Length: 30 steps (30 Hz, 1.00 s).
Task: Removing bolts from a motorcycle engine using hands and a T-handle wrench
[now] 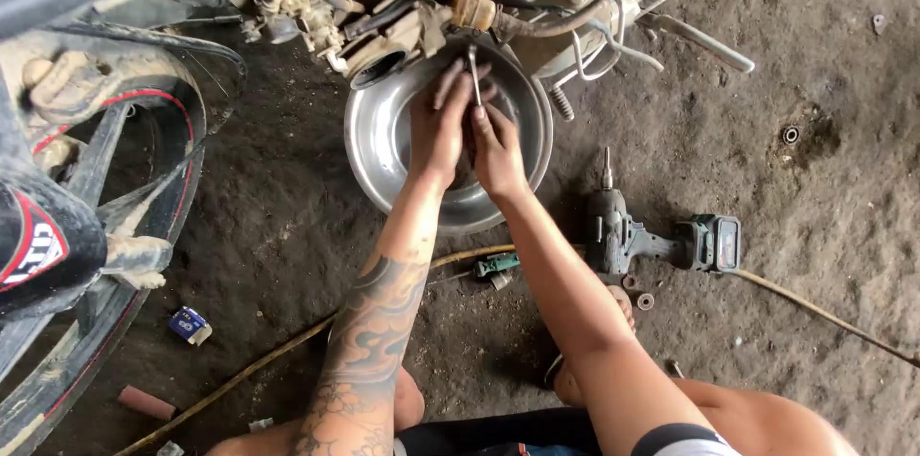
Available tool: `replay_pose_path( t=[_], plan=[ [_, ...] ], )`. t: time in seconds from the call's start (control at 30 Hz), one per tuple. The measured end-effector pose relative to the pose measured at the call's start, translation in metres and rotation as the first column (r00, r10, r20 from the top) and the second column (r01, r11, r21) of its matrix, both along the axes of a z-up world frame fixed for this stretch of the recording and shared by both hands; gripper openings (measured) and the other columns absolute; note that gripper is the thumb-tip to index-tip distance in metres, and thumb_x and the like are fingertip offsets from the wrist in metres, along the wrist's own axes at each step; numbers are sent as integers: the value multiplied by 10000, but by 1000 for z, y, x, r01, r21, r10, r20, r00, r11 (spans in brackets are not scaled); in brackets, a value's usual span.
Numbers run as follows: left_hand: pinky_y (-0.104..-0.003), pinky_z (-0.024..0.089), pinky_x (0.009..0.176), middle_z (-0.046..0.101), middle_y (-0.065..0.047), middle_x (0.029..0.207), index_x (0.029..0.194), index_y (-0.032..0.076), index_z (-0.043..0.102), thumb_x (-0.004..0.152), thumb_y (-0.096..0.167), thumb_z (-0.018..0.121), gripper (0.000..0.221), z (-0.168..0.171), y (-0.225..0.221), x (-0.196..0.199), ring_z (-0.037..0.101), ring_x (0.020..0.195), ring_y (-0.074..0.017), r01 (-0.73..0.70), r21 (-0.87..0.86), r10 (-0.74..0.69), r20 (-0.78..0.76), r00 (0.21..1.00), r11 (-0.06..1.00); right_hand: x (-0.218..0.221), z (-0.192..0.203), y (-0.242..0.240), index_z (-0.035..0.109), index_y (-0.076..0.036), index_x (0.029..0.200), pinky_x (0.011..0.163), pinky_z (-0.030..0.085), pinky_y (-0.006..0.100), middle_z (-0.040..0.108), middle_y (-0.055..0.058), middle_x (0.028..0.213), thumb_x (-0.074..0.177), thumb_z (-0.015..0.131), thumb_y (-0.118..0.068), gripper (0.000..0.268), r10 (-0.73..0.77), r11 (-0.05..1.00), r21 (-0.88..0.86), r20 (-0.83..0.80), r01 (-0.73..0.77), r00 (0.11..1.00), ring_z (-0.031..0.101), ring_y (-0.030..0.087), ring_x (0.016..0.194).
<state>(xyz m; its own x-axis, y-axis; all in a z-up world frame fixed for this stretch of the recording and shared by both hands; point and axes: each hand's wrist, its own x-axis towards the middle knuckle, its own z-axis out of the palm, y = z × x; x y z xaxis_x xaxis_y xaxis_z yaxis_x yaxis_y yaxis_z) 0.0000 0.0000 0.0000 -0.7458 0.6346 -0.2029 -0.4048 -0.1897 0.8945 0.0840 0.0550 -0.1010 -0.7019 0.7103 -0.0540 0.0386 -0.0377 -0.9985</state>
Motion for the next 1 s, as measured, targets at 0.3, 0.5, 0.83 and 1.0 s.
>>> replay_pose_path(
  t=[0.3,0.5,0.83,1.0],
  plan=[
    [-434,656,800,761,-197,1060,1238,84,724,893,168,824,369,-55,47,0,742,1010,-326,-425,-104,279,-612,740,899,-22,40,27,590,18,1049,759,489,564,637,302,904,1051,498,-164,204,-139,918,388,113,85,984,657,482,920],
    [-386,652,753,778,-157,957,1233,112,728,866,114,810,376,-68,55,-1,753,946,-300,-501,25,352,-742,571,865,-27,35,32,580,-17,1031,760,493,566,633,285,898,1049,503,-161,164,-154,932,350,138,97,978,665,451,916],
    [-332,629,805,788,-136,1002,1169,35,754,917,59,744,254,-76,47,-23,776,885,-284,-491,119,296,-907,299,863,-49,-42,46,565,-43,1121,785,499,499,630,251,942,1026,557,-182,168,-50,958,275,-108,78,993,628,288,936],
    [-344,633,798,786,-139,1007,1162,1,746,912,63,768,258,-83,47,-28,776,878,-282,-439,159,277,-935,221,884,-50,-47,53,591,-45,1094,687,484,410,605,140,864,975,687,-215,229,67,942,334,-303,40,951,577,176,860]
  ],
)
